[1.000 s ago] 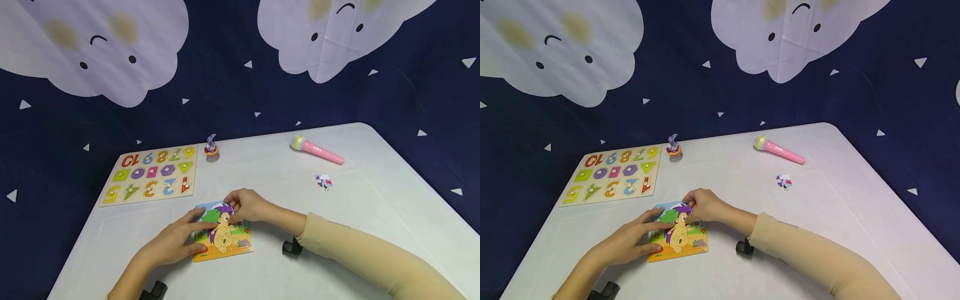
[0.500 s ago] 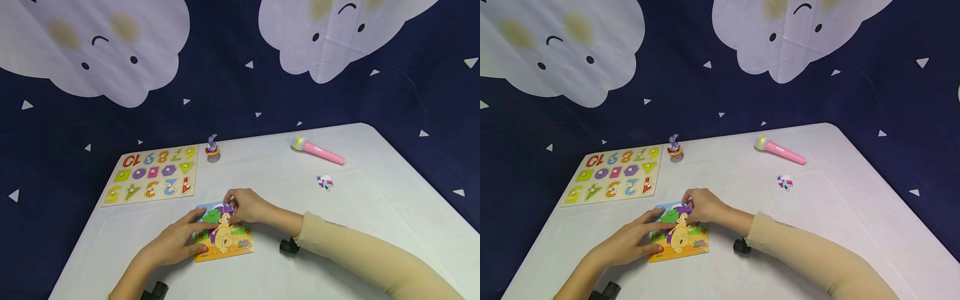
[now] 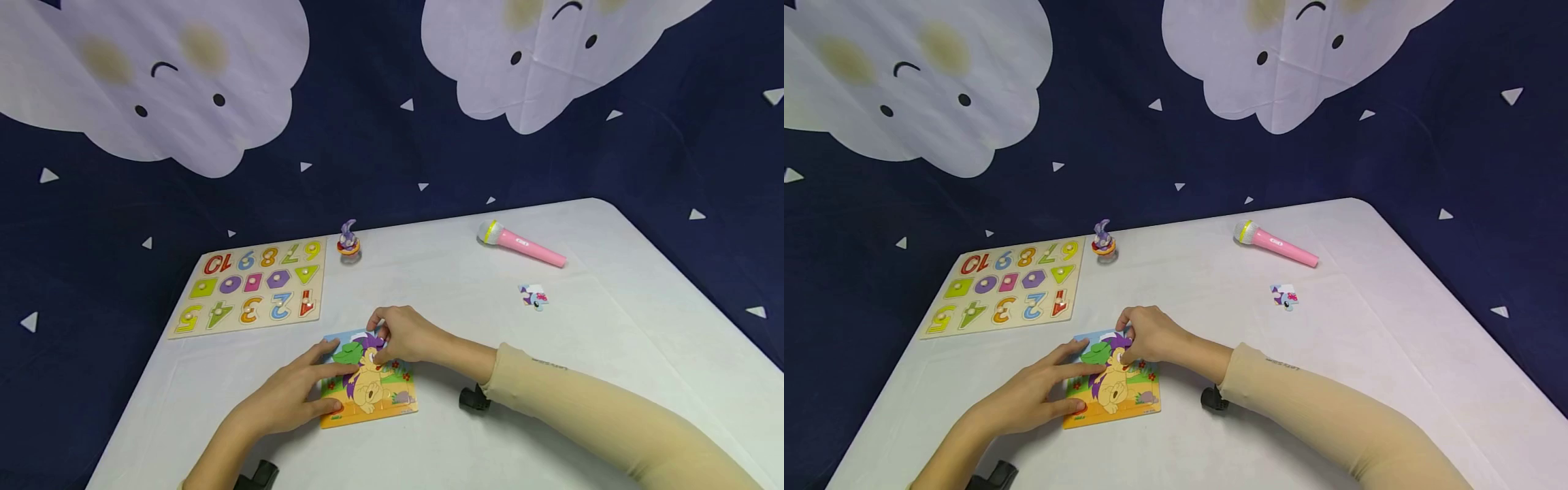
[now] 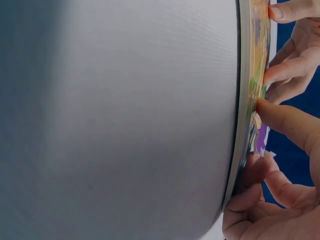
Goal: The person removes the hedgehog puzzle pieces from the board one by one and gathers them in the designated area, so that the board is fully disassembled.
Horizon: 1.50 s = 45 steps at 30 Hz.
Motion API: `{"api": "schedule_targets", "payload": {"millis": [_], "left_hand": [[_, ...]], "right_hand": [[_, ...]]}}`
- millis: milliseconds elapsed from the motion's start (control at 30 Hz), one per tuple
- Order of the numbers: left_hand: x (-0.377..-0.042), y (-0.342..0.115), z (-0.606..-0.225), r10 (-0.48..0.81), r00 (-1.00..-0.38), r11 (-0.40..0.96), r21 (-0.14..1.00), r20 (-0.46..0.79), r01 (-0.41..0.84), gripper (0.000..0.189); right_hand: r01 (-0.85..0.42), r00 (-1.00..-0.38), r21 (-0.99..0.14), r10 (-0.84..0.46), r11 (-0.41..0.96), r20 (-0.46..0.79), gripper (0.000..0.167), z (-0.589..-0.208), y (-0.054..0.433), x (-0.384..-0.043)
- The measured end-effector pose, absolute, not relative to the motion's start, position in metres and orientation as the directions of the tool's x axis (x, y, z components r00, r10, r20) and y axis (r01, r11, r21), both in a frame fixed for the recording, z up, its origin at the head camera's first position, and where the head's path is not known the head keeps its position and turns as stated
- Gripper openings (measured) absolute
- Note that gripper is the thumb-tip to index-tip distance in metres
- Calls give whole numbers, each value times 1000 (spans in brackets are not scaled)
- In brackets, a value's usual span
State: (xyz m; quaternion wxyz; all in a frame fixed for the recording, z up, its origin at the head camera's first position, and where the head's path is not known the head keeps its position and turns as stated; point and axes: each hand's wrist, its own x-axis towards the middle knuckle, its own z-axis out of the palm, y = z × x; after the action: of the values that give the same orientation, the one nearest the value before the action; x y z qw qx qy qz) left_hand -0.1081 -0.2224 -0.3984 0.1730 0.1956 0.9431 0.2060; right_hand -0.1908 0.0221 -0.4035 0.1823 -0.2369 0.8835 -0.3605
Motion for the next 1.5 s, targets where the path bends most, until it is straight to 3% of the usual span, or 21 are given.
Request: {"api": "schedule_targets", "payload": {"millis": [767, 1167, 1500], "left_hand": [[-109, -221, -400, 438, -862, 839, 461, -255, 290, 49], [-108, -223, -398, 448, -858, 829, 476, -252, 294, 48], [-107, -222, -399, 439, -867, 837, 458, -235, 300, 49]], "right_hand": [[-295, -820, -716, -552, 633, -150, 40, -403, 21, -191], [-371, -815, -653, -568, 660, -112, 40, -401, 20, -188], [-313, -808, -712, -570, 628, -147, 38, -405, 23, -195]]}}
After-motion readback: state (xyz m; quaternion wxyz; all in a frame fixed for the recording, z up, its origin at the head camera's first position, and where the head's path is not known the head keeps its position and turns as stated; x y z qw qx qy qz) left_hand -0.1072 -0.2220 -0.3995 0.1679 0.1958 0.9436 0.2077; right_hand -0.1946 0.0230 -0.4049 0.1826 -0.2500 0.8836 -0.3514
